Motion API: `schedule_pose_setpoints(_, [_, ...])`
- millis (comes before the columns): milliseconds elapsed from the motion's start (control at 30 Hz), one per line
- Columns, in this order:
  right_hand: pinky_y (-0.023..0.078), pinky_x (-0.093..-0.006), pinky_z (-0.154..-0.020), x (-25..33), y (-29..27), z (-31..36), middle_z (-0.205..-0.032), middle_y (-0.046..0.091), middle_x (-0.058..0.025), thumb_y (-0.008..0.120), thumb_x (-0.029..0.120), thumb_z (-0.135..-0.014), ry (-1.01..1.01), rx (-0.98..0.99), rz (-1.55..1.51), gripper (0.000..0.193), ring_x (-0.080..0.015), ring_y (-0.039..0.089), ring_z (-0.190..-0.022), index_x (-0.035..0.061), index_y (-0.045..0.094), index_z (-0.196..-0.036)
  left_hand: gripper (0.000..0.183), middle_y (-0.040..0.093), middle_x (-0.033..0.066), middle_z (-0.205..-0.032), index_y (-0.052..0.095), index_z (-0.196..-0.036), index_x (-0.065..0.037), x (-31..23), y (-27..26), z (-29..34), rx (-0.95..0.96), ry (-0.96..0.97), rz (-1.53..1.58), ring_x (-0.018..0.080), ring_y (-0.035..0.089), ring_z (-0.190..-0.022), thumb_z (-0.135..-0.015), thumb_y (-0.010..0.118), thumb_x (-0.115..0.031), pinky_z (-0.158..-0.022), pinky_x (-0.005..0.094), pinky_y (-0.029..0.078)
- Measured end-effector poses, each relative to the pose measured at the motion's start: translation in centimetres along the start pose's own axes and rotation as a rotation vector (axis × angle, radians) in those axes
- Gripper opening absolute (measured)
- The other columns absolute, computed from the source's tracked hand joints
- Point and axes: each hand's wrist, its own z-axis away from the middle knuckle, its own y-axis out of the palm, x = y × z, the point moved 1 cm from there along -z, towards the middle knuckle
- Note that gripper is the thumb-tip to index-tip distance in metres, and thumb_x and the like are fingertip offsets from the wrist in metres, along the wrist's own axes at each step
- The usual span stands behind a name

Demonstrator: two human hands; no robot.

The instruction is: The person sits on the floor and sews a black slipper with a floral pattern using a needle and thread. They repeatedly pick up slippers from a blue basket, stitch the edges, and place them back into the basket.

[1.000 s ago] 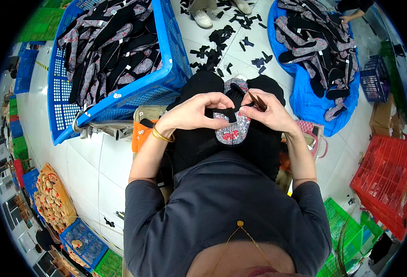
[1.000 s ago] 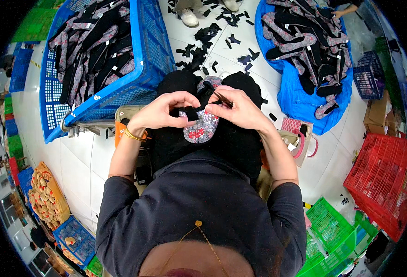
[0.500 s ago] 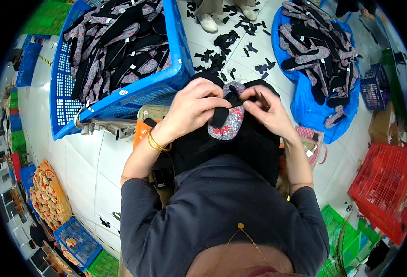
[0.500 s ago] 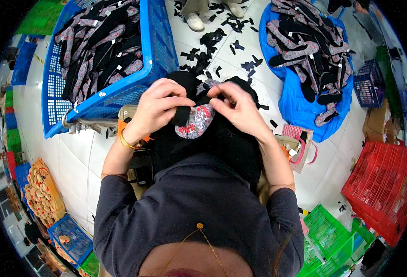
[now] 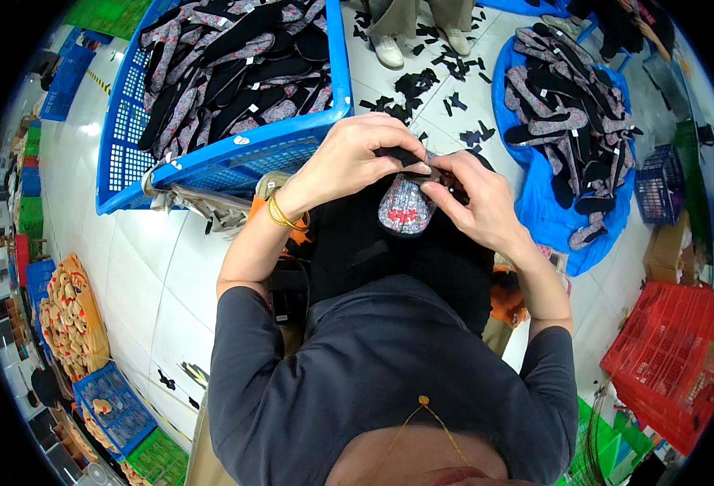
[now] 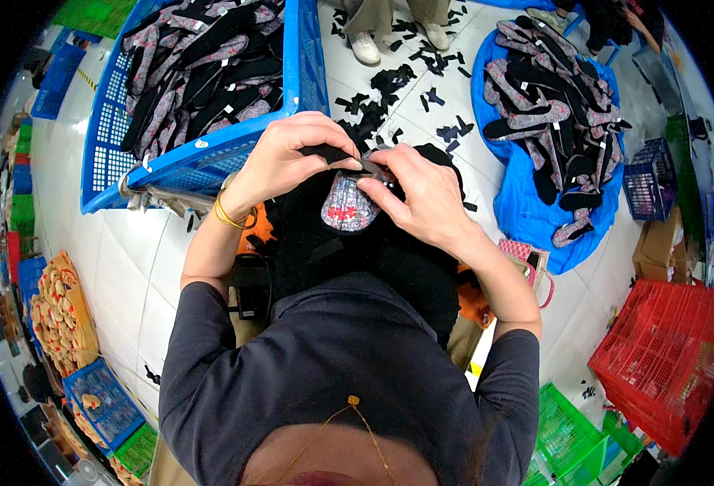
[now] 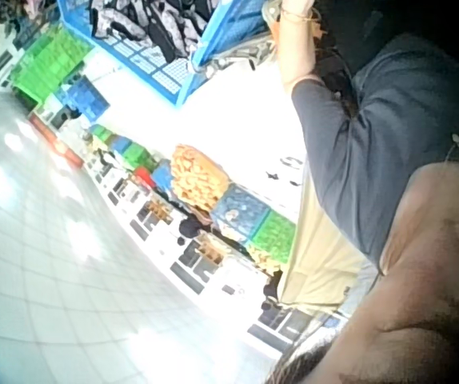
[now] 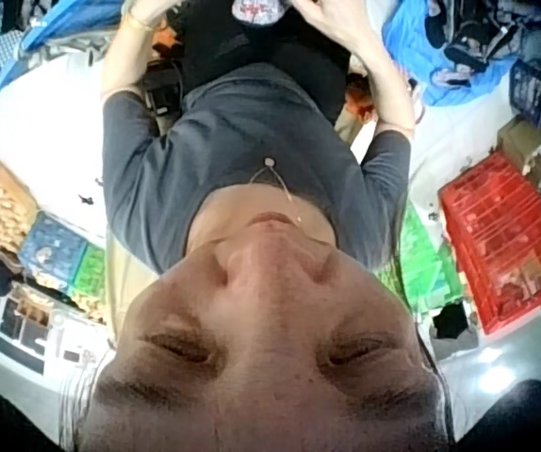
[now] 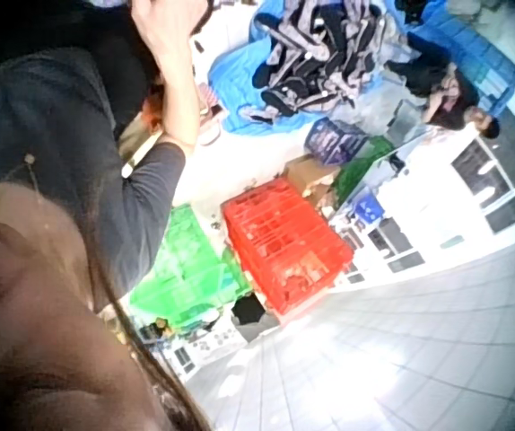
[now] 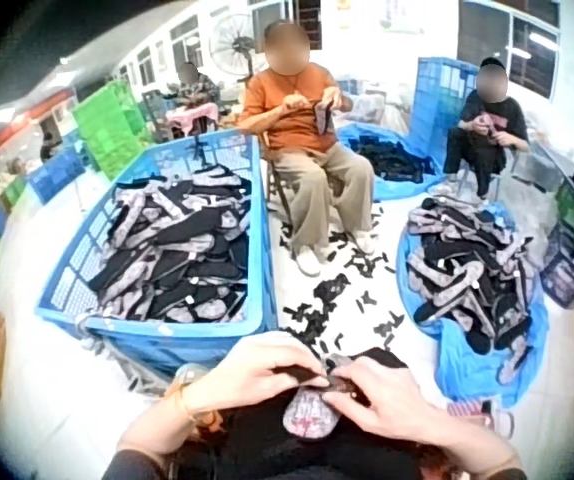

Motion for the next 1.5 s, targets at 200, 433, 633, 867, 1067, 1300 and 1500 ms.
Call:
schedule_pose_setpoints(200, [0.052,-0.0388,-0.058,1.4,0.3,-0.9,-0.087,0.065,-0.0105,0.07,0.03,-0.086,-0.081,0.003,0.116,0.029,-0.0298,0.066,-0.07,0.0042,0.064,-0.098,0.031,0.067,0.0077,-0.086,0.071,-0.095,-0.005,0.5,0.4,0.3,-0.033,0.081,-0.029,0.0267,0.064,-0.083,-0.066,0.071,0.006,-0.071,0.0356,0.052])
schedule_pose_setpoints(433, [0.052,-0.0402,-0.059,2.3,-0.3,-1.3,-0.083,0.066,-0.0117,0.068,0.034,-0.087,-0.039,0.088,0.157,0.031,-0.0309,0.066,-0.07,0.005,0.064,-0.095,0.026,0.067,0.0074,-0.084,0.071,-0.093,-0.006,0.2,0.5,0.7,-0.04,0.095,-0.066,0.0262,0.064,-0.081,-0.068,0.073,0.003,-0.07,0.0351,0.052])
schedule_pose_setpoints(633, [0.051,-0.0409,-0.06,2.3,-0.4,-1.4,-0.08,0.066,-0.0126,0.068,0.034,-0.087,-0.035,0.155,0.163,0.029,-0.0314,0.066,-0.071,0.006,0.065,-0.096,0.018,0.069,0.0066,-0.086,0.071,-0.089,-0.005,0.3,0.9,1.1,-0.077,0.101,-0.104,0.024,0.065,-0.082,-0.073,0.079,-0.005,-0.072,0.0325,0.052])
schedule_pose_setpoints(867, [0.05,-0.0303,-0.071,-1.9,-2.2,-0.7,-0.09,0.065,-0.0081,0.077,0.026,-0.083,0.219,0.022,-0.219,0.038,-0.0176,0.062,-0.078,0.0022,0.062,-0.109,0.017,0.069,0.008,-0.093,0.071,-0.092,-0.002,1.7,-2.1,1.9,-0.252,-0.248,-0.11,0.0215,0.066,-0.091,-0.075,0.076,-0.004,-0.081,0.0324,0.051])
schedule_pose_setpoints(1067, [0.042,-0.0224,-0.063,-1.5,0.7,0.0,-0.105,0.06,-0.0015,0.083,0.026,-0.076,0.231,0.339,-0.531,0.049,-0.0077,0.048,-0.072,0.006,0.059,-0.115,0.039,0.062,0.0098,-0.112,0.064,-0.117,-0.007,-0.1,-0.5,6.5,-0.158,-0.193,-0.522,0.0269,0.059,-0.104,-0.081,0.075,-0.018,-0.089,0.0373,0.049])
schedule_pose_setpoints(1300, [0.042,-0.0242,-0.062,-2.1,2.4,0.8,-0.088,0.057,-0.002,0.077,0.004,-0.078,0.119,0.249,-0.547,0.019,-0.0111,0.053,-0.075,0.0011,0.065,-0.093,0.028,0.065,0.0026,-0.078,0.063,-0.107,0.0,1.1,4.8,10.1,0.028,-0.736,0.832,0.0068,0.06,-0.063,-0.101,0.054,-0.026,-0.055,0.0194,0.049])
schedule_pose_setpoints(1500, [0.049,-0.0289,-0.059,-0.7,1.4,2.2,-0.095,0.057,-0.0069,0.07,-0.008,-0.063,-0.312,0.198,-0.256,0.039,-0.0197,0.061,-0.076,0.0073,0.068,-0.099,0.033,0.061,0.0017,-0.073,0.061,-0.104,-0.001,0.3,5.5,7.6,0.173,-0.834,0.821,0.0054,0.056,-0.056,-0.101,0.054,-0.033,-0.048,0.0195,0.045])
